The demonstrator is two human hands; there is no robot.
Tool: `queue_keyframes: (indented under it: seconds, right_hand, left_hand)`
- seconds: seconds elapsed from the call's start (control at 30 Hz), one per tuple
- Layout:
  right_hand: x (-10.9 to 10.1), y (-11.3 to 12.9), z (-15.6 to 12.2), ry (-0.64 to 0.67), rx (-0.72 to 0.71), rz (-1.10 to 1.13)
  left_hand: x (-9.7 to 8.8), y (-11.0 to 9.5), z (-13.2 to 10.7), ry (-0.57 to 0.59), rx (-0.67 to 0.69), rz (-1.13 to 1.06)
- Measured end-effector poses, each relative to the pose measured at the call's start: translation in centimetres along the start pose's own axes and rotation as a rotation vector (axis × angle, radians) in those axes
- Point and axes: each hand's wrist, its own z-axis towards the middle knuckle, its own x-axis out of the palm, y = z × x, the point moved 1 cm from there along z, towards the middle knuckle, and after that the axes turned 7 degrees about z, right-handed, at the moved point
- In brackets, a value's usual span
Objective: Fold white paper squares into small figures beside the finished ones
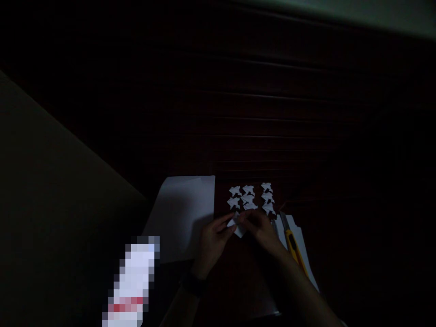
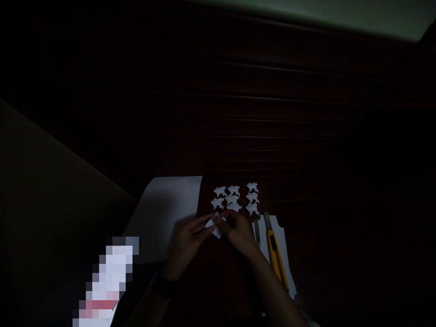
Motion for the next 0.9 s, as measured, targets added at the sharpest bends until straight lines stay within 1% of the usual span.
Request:
queue_keyframes:
  seconds: [0.1,0.2,0.3,0.43,0.5,0.6,0.73,0.9]
  right_hand:
    - [-0.2,-0.1,0.0,0.002,0.022,0.042]
    - [-0.2,-0.5,0.0,-0.006,0.035,0.073]
    - [-0.3,-0.8,0.2,-0.011,0.037,0.048]
    - [-0.4,-1.0,0.4,-0.053,0.054,-0.024]
    - [-0.5,-1.0,0.5,-0.064,0.052,-0.052]
    - [-0.5,-0.9,0.4,-0.045,0.012,-0.089]
    - [0.0,-0.3,0.1,-0.043,-0.077,-0.057]
    - [0.4,0.5,-0.2,-0.014,-0.204,-0.036]
  left_hand:
    - [-0.1,0.3,0.1,-0.025,0.049,0.042]
    - [-0.1,0.4,0.1,-0.046,0.070,0.099]
    - [-0.1,0.5,0.1,-0.044,0.069,0.127]
    - [-0.1,0.3,-0.1,-0.040,0.031,0.086]
    - [-0.1,-0.1,-0.2,-0.017,0.022,0.064]
    - [0.0,-0.5,-0.3,0.014,0.020,0.027]
    - [0.1,-0.5,-0.1,-0.056,0.010,-0.005]
    - [-0.2,-0.3,0.1,-0.120,0.012,0.131]
